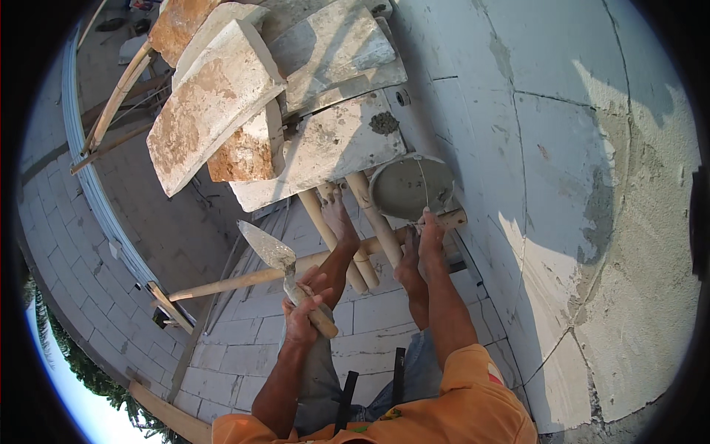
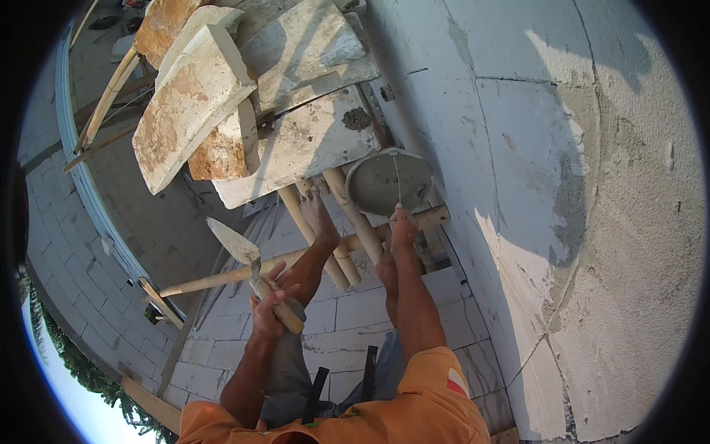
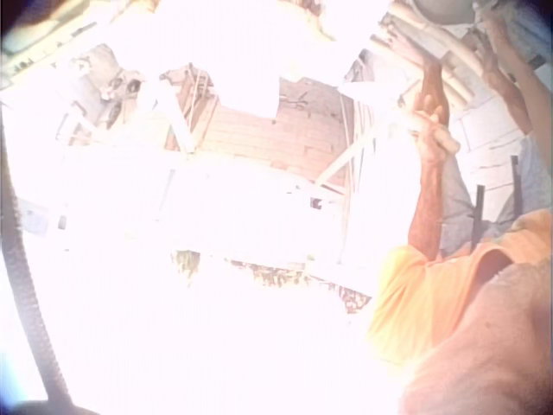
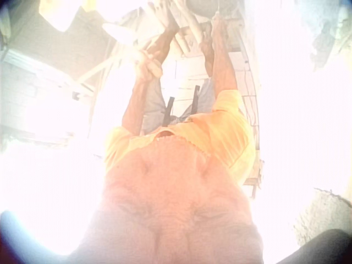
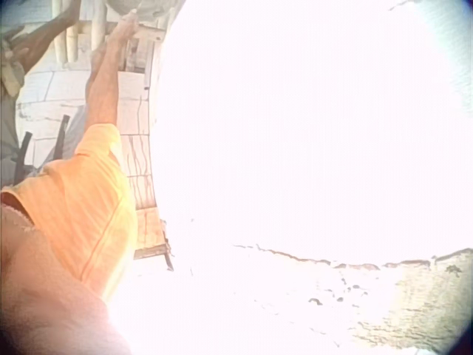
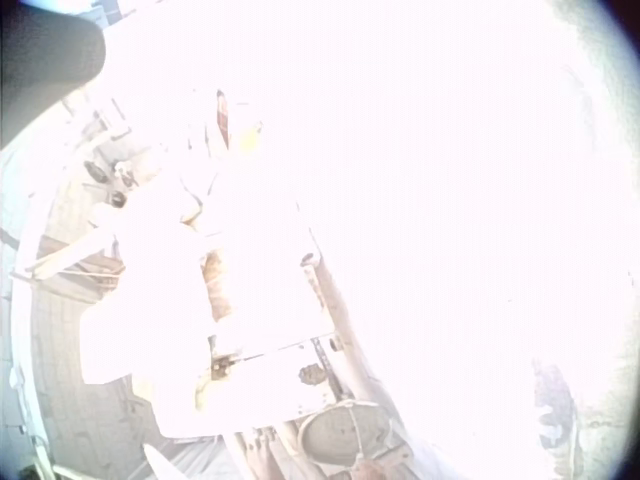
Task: The person applies mortar to the top of a concrete block wall using a trowel, scooping the mixture from a bucket and spreading it along the surface.
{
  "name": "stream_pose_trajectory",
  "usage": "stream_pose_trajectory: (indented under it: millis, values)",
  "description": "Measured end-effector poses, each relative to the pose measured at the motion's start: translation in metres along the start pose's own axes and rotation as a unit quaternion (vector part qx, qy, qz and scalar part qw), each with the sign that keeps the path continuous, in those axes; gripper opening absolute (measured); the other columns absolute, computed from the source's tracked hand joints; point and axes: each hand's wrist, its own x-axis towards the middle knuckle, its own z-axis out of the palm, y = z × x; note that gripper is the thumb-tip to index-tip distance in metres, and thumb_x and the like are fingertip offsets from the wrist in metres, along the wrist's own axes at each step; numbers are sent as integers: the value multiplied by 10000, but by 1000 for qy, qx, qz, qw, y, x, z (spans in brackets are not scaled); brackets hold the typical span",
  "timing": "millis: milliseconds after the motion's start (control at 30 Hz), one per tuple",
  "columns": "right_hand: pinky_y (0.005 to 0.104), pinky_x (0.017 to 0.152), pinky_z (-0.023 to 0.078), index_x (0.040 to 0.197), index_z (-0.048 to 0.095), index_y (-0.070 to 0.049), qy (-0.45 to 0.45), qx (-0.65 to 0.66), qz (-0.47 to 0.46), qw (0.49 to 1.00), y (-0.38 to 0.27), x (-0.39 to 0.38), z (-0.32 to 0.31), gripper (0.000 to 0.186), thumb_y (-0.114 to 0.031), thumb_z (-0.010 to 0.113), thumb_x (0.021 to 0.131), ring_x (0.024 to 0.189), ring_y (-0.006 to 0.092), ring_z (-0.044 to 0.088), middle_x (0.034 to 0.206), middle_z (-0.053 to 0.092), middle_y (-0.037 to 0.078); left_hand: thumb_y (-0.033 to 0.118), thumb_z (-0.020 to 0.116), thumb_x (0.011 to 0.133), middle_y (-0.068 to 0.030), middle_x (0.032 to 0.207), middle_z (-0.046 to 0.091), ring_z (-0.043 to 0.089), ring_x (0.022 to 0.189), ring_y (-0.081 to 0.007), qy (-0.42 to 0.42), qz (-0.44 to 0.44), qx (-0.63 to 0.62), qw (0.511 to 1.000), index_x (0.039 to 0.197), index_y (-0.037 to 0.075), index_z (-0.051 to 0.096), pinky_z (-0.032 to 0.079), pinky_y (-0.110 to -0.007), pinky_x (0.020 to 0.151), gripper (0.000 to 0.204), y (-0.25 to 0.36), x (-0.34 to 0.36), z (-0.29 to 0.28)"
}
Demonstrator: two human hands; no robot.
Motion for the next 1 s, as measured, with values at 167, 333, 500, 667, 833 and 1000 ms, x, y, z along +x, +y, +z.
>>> stream_pose_trajectory:
  millis: [167,333,500,667,833,1000]
  values:
    - [285,528,309,641,499,-89,-18,0,-4,1000,-1,3,0,389,-261,585,978,570,78,386,621,420,-34,2,645,725,-212,1415,490,504,1303,-313,11,4,-25,1000,1199,-43,531,535,-487,989,489,-5,-2,-2]
    - [281,507,336,674,521,-83,-20,0,-17,1000,4,18,-17,366,-279,599,973,562,100,443,633,463,-14,16,631,716,-236,1419,474,506,1296,-341,8,2,10,1000,1155,4,506,543,-506,980,457,-6,-1,2]
    - [355,642,449,805,652,14,14,-116,-106,987,9,48,-47,345,-284,590,966,695,211,580,726,597,69,3,643,719,-232,1405,494,518,1289,-330,5,2,3,1000,1130,-5,528,539,-512,982,426,-7,-3,-2]
    - [529,880,472,1170,615,64,245,-394,-110,879,28,89,-84,421,-289,564,947,967,404,631,1053,627,248,78,658,773,-223,1399,503,516,1292,-319,-21,-12,77,997,1239,-50,529,524,-489,994,501,-2,2,14]
    - [443,985,474,1351,494,55,-82,-364,-104,922,-27,-32,-27,557,-288,600,925,1126,391,607,1306,545,274,232,708,839,-172,1368,531,530,1261,-273,11,-28,135,990,1335,-51,501,500,-441,982,608,-20,14,10]
    - [388,1042,443,1398,487,-10,-472,-330,-163,801,-84,-155,10,595,-274,687,904,1246,332,564,1340,564,245,298,633,971,-143,1333,538,522,1259,-244,-35,-89,77,992,1280,6,525,513,-414,946,439,-65,49,10]
